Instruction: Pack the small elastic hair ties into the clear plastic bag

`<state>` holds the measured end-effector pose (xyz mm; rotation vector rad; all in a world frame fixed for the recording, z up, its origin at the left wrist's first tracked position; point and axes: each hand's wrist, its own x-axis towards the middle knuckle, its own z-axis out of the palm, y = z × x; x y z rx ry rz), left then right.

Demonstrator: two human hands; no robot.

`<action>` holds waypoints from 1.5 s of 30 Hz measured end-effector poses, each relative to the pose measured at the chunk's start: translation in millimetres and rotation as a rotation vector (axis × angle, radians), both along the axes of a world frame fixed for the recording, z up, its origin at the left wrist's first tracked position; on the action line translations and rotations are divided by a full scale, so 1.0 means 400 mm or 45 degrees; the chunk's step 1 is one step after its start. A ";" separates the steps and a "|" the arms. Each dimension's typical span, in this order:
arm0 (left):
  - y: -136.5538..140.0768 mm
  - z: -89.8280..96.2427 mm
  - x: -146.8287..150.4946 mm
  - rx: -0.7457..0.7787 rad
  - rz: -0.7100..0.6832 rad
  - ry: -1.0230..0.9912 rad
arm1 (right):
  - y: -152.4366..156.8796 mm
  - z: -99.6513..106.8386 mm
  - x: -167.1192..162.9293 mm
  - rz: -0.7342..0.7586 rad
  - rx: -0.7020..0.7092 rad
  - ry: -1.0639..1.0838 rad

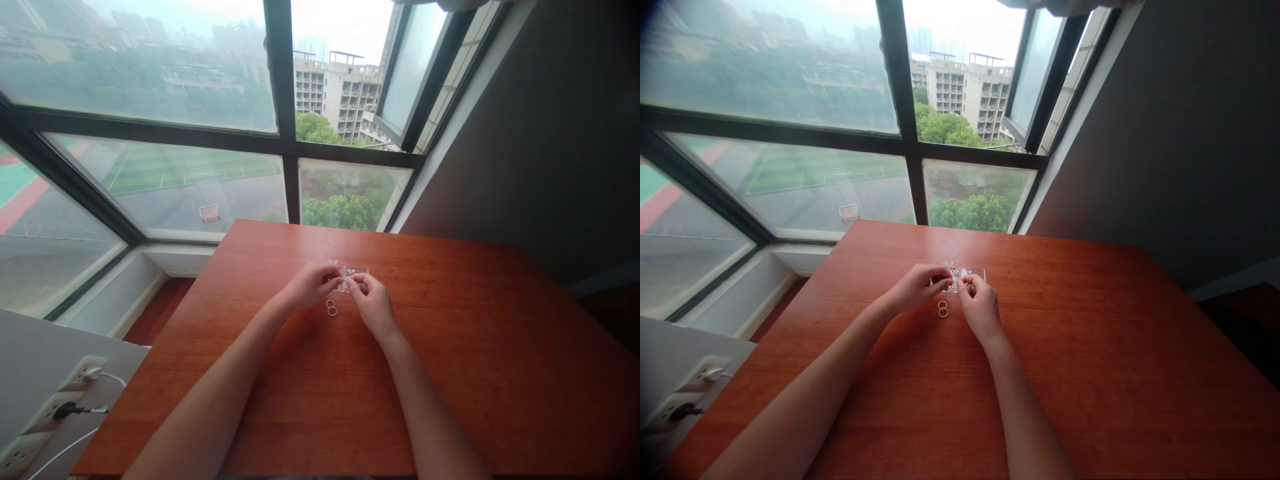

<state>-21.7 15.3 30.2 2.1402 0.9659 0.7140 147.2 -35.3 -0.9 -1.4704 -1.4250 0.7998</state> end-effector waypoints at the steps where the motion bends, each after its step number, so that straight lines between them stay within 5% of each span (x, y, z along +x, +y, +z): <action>1: 0.002 -0.002 -0.001 0.038 0.015 0.024 | 0.000 0.001 0.001 -0.005 -0.003 -0.008; 12: 0.012 -0.021 -0.005 0.216 0.200 0.049 | -0.006 0.024 0.017 0.088 -0.137 -0.459; 26: 0.016 -0.028 -0.017 0.276 0.298 0.069 | -0.018 0.025 0.011 0.194 -0.178 -0.689; 45: 0.015 -0.018 -0.018 0.240 0.237 0.067 | -0.042 0.039 -0.018 0.406 -0.158 -0.897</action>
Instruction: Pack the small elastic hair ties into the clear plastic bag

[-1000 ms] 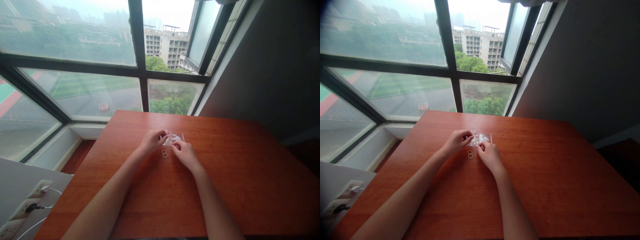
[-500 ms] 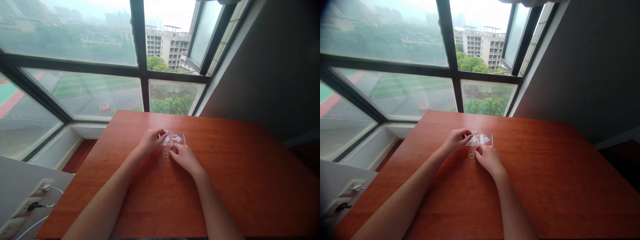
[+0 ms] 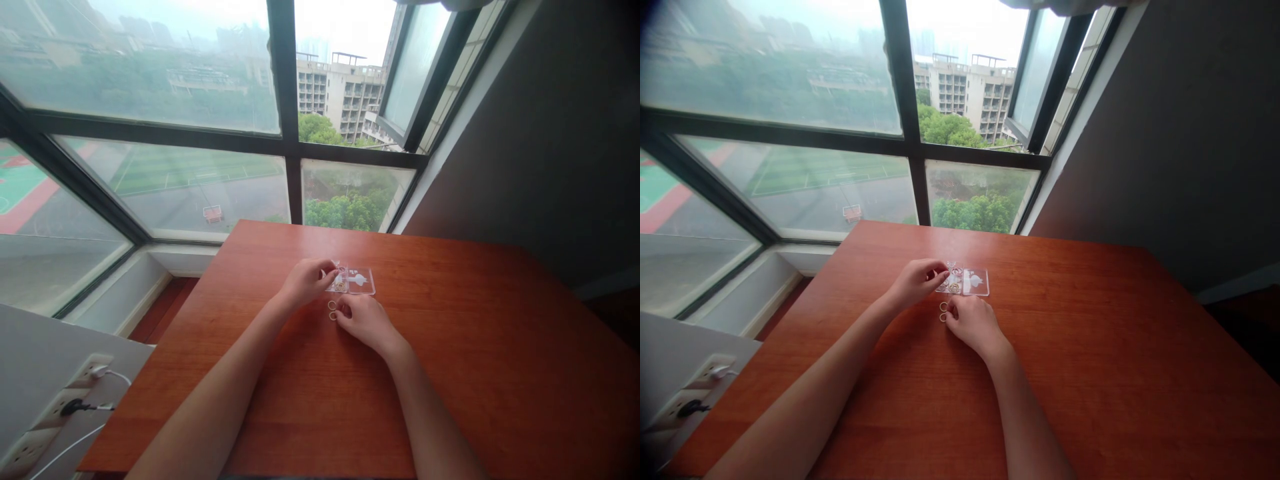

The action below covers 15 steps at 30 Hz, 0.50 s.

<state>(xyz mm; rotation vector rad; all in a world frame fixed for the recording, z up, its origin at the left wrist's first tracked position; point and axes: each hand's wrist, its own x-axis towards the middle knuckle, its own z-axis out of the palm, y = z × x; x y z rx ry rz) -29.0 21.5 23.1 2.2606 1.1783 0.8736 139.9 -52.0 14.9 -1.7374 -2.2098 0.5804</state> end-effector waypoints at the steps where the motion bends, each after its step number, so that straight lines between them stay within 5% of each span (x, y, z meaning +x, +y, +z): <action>1: -0.001 0.000 0.000 0.000 0.000 -0.002 | -0.001 0.000 -0.001 -0.003 0.004 -0.005; 7: -0.004 0.005 0.000 -0.010 0.003 0.002 | 0.007 0.003 0.002 -0.038 0.066 0.109; 15: -0.005 0.013 0.006 -0.092 -0.048 -0.048 | 0.027 0.005 0.021 -0.333 0.325 0.377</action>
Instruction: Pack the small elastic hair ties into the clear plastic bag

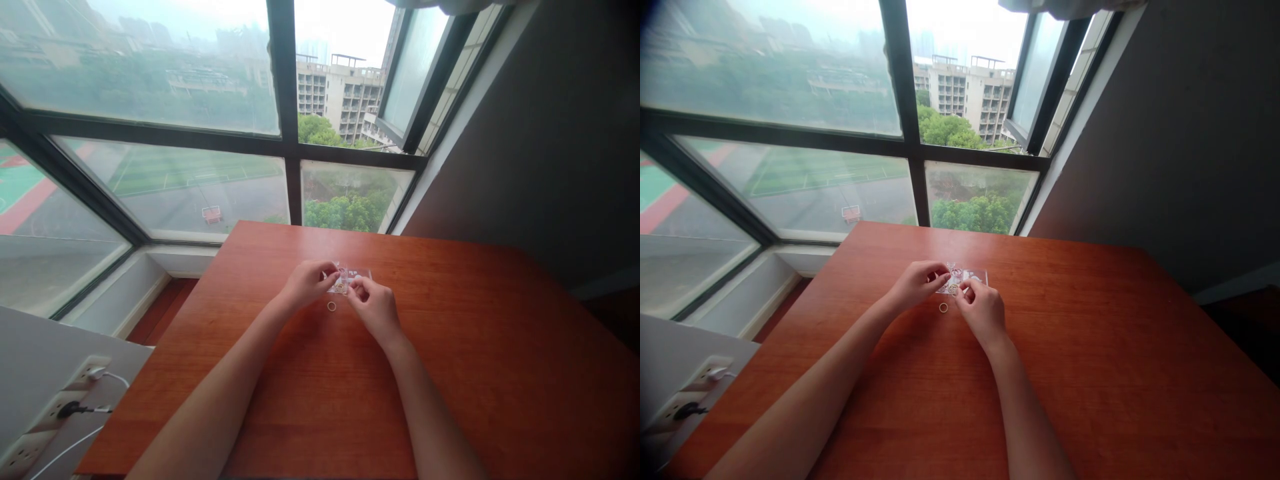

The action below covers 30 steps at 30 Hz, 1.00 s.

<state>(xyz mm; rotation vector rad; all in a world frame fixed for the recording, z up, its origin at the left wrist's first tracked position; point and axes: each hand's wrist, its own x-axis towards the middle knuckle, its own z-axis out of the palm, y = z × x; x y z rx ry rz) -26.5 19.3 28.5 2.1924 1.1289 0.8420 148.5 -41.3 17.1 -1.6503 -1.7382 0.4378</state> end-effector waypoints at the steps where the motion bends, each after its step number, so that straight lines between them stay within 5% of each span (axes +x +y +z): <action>1: -0.001 0.001 0.002 -0.025 -0.010 -0.012 | 0.000 0.000 0.001 -0.022 0.016 0.005; 13: -0.022 0.011 0.023 -0.286 -0.181 -0.150 | -0.004 0.001 0.003 -0.112 0.081 0.022; 30: -0.005 -0.006 0.019 -0.098 -0.004 -0.107 | 0.001 -0.003 0.004 -0.102 0.013 -0.106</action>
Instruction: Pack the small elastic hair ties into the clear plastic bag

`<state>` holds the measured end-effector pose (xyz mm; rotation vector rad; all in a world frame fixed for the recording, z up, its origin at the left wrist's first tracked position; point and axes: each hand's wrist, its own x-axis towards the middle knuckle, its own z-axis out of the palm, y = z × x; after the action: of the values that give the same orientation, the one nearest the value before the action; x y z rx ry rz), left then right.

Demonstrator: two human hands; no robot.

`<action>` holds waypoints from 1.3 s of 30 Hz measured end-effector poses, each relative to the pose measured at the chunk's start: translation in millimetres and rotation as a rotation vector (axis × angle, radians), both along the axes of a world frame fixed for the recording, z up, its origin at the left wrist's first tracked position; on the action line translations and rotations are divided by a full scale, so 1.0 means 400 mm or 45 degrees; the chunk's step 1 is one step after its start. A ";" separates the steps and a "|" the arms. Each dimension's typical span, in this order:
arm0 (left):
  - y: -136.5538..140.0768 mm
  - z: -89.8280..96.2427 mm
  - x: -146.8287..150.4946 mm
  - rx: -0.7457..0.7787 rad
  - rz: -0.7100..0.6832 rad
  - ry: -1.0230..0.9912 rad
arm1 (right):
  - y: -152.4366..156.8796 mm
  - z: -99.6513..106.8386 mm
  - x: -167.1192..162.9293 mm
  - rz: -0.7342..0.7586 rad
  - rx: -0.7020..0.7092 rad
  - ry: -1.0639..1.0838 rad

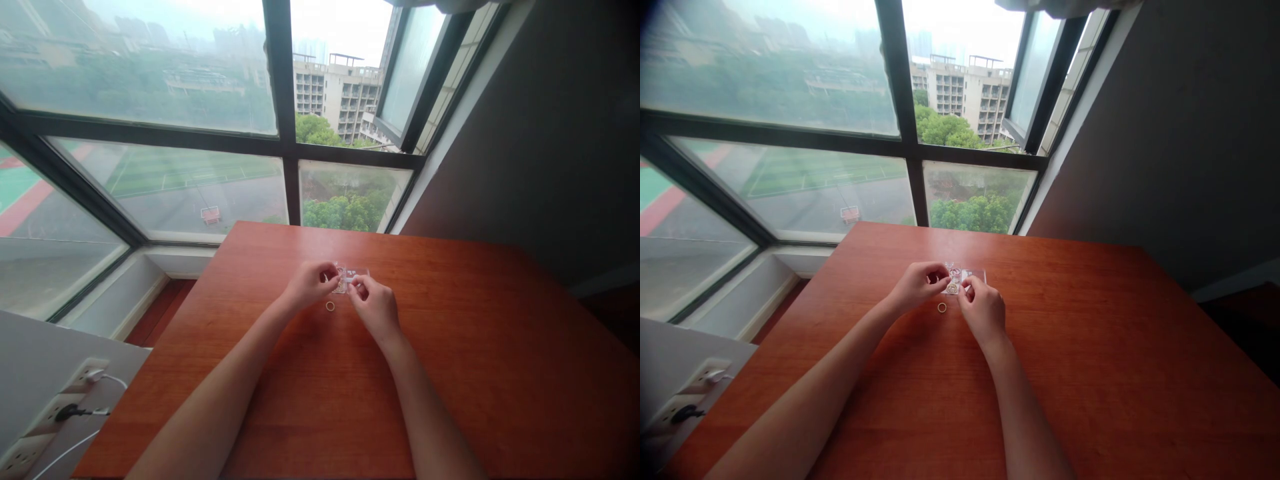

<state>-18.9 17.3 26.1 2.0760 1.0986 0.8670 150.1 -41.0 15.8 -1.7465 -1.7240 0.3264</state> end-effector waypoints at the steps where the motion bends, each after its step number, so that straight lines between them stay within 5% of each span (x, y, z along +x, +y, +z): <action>1: 0.001 -0.003 0.000 0.010 0.001 0.008 | 0.000 0.000 0.000 0.003 -0.003 -0.009; 8: 0.000 -0.020 0.000 0.079 0.028 0.057 | -0.002 0.003 -0.002 0.026 -0.022 -0.038; 16: 0.024 -0.016 -0.039 0.180 0.255 0.052 | -0.002 -0.002 0.000 0.051 -0.038 -0.045; 28: 0.023 -0.022 -0.038 0.151 0.210 0.075 | -0.021 -0.003 -0.032 0.352 -0.229 -0.191; 39: 0.023 -0.020 -0.036 0.149 0.164 0.090 | -0.025 -0.008 -0.042 0.352 -0.344 -0.358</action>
<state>-33.3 26.6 18.0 2.1647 1.2583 0.9460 133.3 -51.1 12.6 -1.8079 -2.2199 0.4707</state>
